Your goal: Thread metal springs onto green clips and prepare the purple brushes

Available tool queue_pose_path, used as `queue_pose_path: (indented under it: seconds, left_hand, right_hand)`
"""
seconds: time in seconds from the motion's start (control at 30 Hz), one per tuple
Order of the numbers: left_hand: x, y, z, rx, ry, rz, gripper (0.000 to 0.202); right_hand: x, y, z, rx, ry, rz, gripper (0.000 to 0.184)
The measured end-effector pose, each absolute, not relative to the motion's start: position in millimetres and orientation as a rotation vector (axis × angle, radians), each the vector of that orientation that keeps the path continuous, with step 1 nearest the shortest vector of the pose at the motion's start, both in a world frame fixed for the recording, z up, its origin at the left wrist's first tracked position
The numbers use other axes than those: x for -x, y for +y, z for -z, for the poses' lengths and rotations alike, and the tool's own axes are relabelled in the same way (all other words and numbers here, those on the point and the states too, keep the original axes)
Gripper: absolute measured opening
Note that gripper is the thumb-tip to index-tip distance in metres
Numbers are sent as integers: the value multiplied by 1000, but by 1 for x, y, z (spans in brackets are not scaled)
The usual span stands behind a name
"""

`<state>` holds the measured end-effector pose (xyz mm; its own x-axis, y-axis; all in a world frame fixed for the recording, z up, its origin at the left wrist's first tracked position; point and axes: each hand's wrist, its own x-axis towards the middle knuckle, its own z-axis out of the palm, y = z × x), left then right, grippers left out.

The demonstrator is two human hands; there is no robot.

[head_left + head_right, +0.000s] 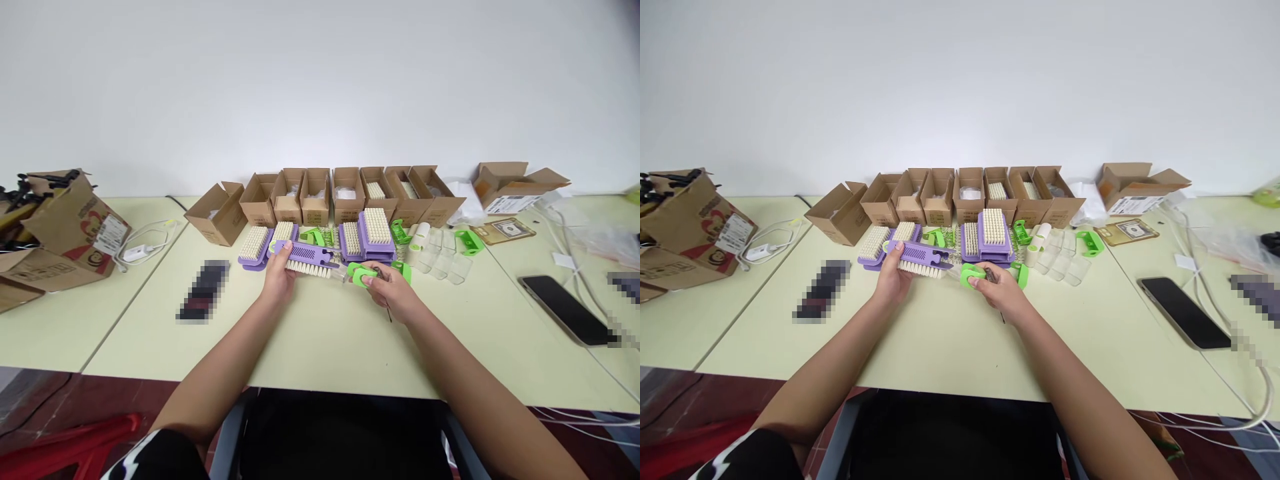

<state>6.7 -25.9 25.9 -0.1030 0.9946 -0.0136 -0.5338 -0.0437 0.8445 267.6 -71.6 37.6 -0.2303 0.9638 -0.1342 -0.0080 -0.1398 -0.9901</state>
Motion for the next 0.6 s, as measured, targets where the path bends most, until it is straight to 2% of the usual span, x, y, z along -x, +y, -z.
queue_pose_path:
  seconds: [0.33,0.43,0.6]
  left_hand:
    - [-11,-32,-30,-635,772,-1499,40]
    - [-6,-29,-32,-603,751,-1535,42]
    - [-2,-28,-36,-604,739,-1572,46]
  right_hand:
    - [-273,-76,-42,1165,-1551,-1512,49]
    - [-278,-78,-47,1316,-1787,-1370,51]
    - [-284,-80,-45,1653,-2027,-1010,72]
